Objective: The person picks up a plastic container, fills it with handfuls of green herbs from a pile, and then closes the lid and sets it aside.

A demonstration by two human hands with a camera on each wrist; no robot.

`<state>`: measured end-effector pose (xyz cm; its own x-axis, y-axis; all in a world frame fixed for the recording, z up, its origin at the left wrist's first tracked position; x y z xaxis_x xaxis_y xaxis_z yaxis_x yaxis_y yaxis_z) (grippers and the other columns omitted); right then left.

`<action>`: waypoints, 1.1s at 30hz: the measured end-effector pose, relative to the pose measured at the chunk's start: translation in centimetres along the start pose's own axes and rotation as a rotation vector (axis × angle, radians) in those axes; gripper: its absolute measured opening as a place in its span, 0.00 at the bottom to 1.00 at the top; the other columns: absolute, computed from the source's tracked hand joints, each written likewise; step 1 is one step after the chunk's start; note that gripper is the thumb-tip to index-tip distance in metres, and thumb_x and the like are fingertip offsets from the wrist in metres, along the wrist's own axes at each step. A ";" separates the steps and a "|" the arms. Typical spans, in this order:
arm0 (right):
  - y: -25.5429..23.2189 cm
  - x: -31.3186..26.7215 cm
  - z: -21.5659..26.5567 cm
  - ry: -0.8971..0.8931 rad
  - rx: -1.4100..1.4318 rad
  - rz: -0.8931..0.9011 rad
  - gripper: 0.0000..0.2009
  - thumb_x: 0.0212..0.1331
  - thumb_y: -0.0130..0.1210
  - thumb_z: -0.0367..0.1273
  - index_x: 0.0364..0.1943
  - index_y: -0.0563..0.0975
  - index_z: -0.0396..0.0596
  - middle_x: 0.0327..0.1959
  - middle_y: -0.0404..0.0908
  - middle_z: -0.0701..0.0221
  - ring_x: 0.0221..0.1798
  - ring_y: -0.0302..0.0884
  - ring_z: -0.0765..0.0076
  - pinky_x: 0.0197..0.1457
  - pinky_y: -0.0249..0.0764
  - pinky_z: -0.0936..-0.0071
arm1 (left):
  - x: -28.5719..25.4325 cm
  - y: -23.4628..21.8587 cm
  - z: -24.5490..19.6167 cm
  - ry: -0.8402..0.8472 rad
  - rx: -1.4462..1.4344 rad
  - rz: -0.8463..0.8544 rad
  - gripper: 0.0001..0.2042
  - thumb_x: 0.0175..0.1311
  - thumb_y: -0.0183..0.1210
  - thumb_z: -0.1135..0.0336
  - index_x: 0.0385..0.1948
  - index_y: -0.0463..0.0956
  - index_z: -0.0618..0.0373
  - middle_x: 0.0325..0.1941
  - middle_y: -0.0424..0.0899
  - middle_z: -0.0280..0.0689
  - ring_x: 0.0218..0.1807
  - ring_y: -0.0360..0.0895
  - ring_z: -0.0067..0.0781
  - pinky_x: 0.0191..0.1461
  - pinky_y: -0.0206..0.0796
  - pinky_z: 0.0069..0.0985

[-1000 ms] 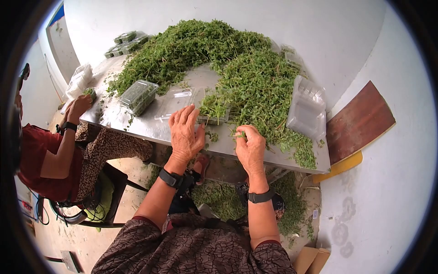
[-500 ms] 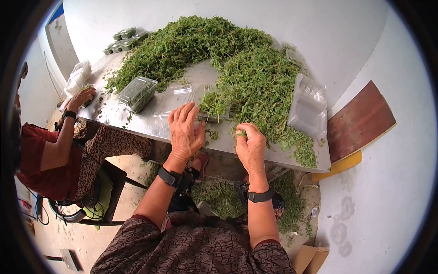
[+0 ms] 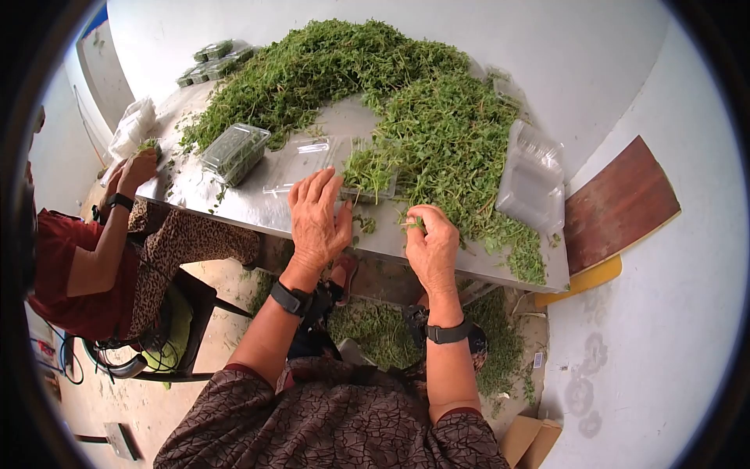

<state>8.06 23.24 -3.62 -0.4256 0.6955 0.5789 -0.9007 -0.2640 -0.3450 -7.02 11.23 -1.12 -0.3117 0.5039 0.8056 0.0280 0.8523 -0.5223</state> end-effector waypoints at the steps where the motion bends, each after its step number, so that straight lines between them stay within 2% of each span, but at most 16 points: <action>1: 0.0 0.0 -0.1 0.002 0.000 0.003 0.06 0.51 0.54 0.19 0.34 0.76 0.36 0.36 0.80 0.60 0.35 0.80 0.59 0.37 0.74 0.73 | 0.0 -0.1 0.0 0.005 0.008 -0.011 0.22 0.45 0.60 0.70 0.47 0.70 0.59 0.55 0.72 0.44 0.60 0.66 0.44 0.65 0.50 0.44; 4: 0.0 0.0 0.2 -0.018 -0.017 -0.007 0.06 0.51 0.54 0.19 0.34 0.76 0.36 0.36 0.80 0.60 0.35 0.80 0.59 0.37 0.74 0.73 | 0.0 -0.2 -0.1 0.004 0.001 -0.012 0.22 0.45 0.60 0.71 0.47 0.71 0.59 0.55 0.72 0.44 0.60 0.66 0.44 0.65 0.50 0.44; 6: 0.0 0.1 0.6 0.004 -0.065 0.022 0.04 0.56 0.53 0.20 0.35 0.76 0.35 0.37 0.80 0.64 0.36 0.79 0.73 0.40 0.75 0.77 | 0.0 -0.1 0.0 -0.005 -0.008 -0.002 0.22 0.46 0.59 0.71 0.48 0.71 0.59 0.55 0.72 0.44 0.60 0.66 0.46 0.65 0.50 0.44; 7: 0.0 0.0 0.5 0.005 -0.066 0.024 0.04 0.56 0.53 0.20 0.35 0.76 0.35 0.37 0.80 0.64 0.36 0.79 0.73 0.40 0.75 0.77 | 0.0 0.0 0.1 -0.013 -0.018 0.007 0.22 0.47 0.58 0.71 0.49 0.71 0.59 0.56 0.72 0.45 0.60 0.65 0.48 0.66 0.50 0.44; 9: 0.0 0.1 0.5 -0.014 -0.034 0.001 0.06 0.52 0.55 0.20 0.34 0.76 0.37 0.36 0.80 0.60 0.36 0.80 0.59 0.38 0.74 0.73 | 0.0 0.0 0.0 -0.013 -0.021 0.005 0.22 0.47 0.58 0.71 0.49 0.71 0.59 0.56 0.72 0.45 0.60 0.65 0.48 0.66 0.50 0.44; 33: -0.1 0.1 1.2 -0.030 -0.103 0.020 0.06 0.52 0.54 0.20 0.34 0.77 0.37 0.37 0.80 0.59 0.37 0.80 0.55 0.39 0.74 0.70 | 0.0 -0.1 0.0 -0.005 0.005 0.002 0.21 0.46 0.59 0.71 0.47 0.71 0.61 0.55 0.72 0.45 0.59 0.66 0.45 0.65 0.51 0.43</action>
<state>8.01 22.54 -2.64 -0.4470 0.6699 0.5928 -0.8790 -0.2061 -0.4300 -7.03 11.17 -1.09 -0.3164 0.5049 0.8031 0.0234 0.8505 -0.5255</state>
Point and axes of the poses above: each hand's wrist, its own x-axis towards the middle knuckle, its own y-axis out of the palm, z = x × y, the point moved 8 cm from there along x, towards the middle knuckle
